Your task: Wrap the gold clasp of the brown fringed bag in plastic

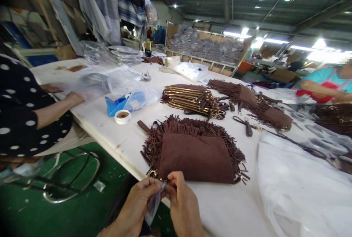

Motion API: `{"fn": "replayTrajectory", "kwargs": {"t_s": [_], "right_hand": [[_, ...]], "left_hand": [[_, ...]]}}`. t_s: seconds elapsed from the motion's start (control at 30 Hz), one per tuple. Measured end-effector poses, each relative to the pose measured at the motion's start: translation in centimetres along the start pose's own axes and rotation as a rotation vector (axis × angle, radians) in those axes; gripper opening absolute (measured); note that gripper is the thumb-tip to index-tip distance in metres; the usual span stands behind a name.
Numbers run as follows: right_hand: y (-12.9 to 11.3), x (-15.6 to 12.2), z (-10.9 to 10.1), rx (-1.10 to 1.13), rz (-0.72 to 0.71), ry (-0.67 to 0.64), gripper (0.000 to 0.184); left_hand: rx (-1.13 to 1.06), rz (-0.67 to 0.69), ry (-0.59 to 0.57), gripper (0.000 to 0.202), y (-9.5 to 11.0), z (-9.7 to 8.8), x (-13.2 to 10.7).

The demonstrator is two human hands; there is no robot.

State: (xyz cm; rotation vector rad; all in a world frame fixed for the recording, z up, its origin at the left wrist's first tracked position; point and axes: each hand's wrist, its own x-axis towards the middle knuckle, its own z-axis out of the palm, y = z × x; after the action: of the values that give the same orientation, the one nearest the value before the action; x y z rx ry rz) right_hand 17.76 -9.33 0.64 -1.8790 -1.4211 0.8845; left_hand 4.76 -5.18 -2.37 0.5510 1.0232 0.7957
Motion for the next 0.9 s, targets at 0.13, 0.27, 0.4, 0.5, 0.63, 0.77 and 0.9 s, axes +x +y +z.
{"fn": "replayTrajectory", "kwargs": {"t_s": [0.13, 0.27, 0.4, 0.5, 0.63, 0.77, 0.9], "right_hand": [[0.9, -0.9, 1.3, -0.010, -0.036, 0.158, 0.015], [0.9, -1.4, 1.2, -0.037, -0.211, 0.208, 0.012], [0.7, -1.1, 0.8, 0.062, -0.208, 0.141, 0.012], [0.8, -1.1, 1.1, 0.212, -0.100, 0.131, 0.017], [1.0, -1.7, 2.0, 0.301, 0.092, 0.229, 0.029], [1.2, -2.2, 2.9, 0.182, 0.057, 0.324, 0.031], [1.7, -3.1, 4.3, 0.147, 0.010, 0.379, 0.030]], "left_hand": [[-0.021, -0.002, -0.008, 0.022, 0.6, 0.3, -0.6], [-0.048, -0.075, -0.047, 0.025, 1.1, 0.5, -1.1], [-0.088, -0.103, -0.029, 0.026, 1.2, 0.8, -1.3], [-0.143, -0.106, -0.026, 0.026, 1.1, 1.0, -1.3], [-0.127, -0.075, -0.029, 0.030, 0.3, 0.9, -1.1], [-0.019, 0.017, 0.049, 0.033, -1.3, 0.5, -1.0], [0.009, 0.075, 0.049, 0.031, -2.1, 0.4, -1.3]]}}
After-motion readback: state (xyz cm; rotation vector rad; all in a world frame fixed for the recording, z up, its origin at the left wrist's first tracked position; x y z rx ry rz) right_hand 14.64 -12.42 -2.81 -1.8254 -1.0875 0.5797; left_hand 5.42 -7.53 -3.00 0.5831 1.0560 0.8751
